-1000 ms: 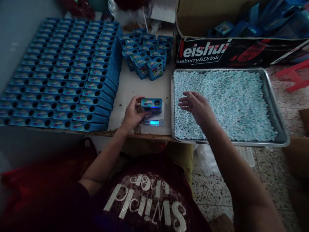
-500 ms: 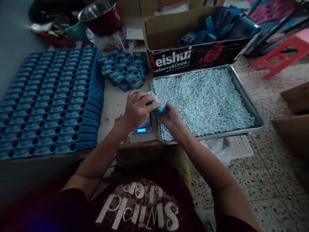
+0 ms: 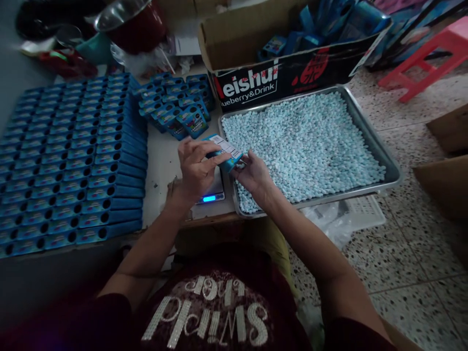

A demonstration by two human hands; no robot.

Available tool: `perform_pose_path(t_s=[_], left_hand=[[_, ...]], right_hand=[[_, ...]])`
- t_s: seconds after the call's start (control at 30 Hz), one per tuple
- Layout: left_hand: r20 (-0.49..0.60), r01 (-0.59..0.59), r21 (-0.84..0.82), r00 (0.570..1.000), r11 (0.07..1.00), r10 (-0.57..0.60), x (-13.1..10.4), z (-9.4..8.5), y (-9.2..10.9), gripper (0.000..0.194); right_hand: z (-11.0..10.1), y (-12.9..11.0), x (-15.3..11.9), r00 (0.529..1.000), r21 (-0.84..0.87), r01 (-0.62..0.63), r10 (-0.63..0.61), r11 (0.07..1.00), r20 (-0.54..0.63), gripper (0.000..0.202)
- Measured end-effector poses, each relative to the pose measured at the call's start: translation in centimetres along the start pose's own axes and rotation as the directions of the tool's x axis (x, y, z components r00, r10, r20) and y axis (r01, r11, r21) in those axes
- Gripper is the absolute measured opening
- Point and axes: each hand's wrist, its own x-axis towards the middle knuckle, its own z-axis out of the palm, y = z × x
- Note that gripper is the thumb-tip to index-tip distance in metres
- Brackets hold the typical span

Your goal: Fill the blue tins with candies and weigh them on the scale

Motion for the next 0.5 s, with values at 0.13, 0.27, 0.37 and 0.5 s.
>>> perform_pose_path(t_s=[0.13,0.27,0.37,0.5], left_hand=[[0.027,-0.064,-0.004,0.998,0.998,0.064,0.0,-0.3,0.5,0.025],[0.081,-0.039,-0.005,0.996,0.999,0.040,0.6,0.4,0.6,0.023],[0.025,-0.003,0.003,1.000,1.000,0.003,0.7,0.6,0.4,0.022],[-0.083,0.174,-0.103,0.980,0.979,-0.183,-0.4,0.2,-0.5,0.022]], right_hand=[[-0.9,0.4,1.5,0.998,-0.040,0.056,-0.055,0.998,0.026,0.022],[-1.7,0.3,2.2,0.996,-0.035,0.085,-0.085,0.996,-0.002,0.021],[-1.7,-0.1,1.5,0.998,0.013,0.065,-0.065,0.998,-0.003,0.020],[-1.3,-0.8,-0.1,1.000,0.047,-0.007,0.006,0.999,0.014,0.012]])
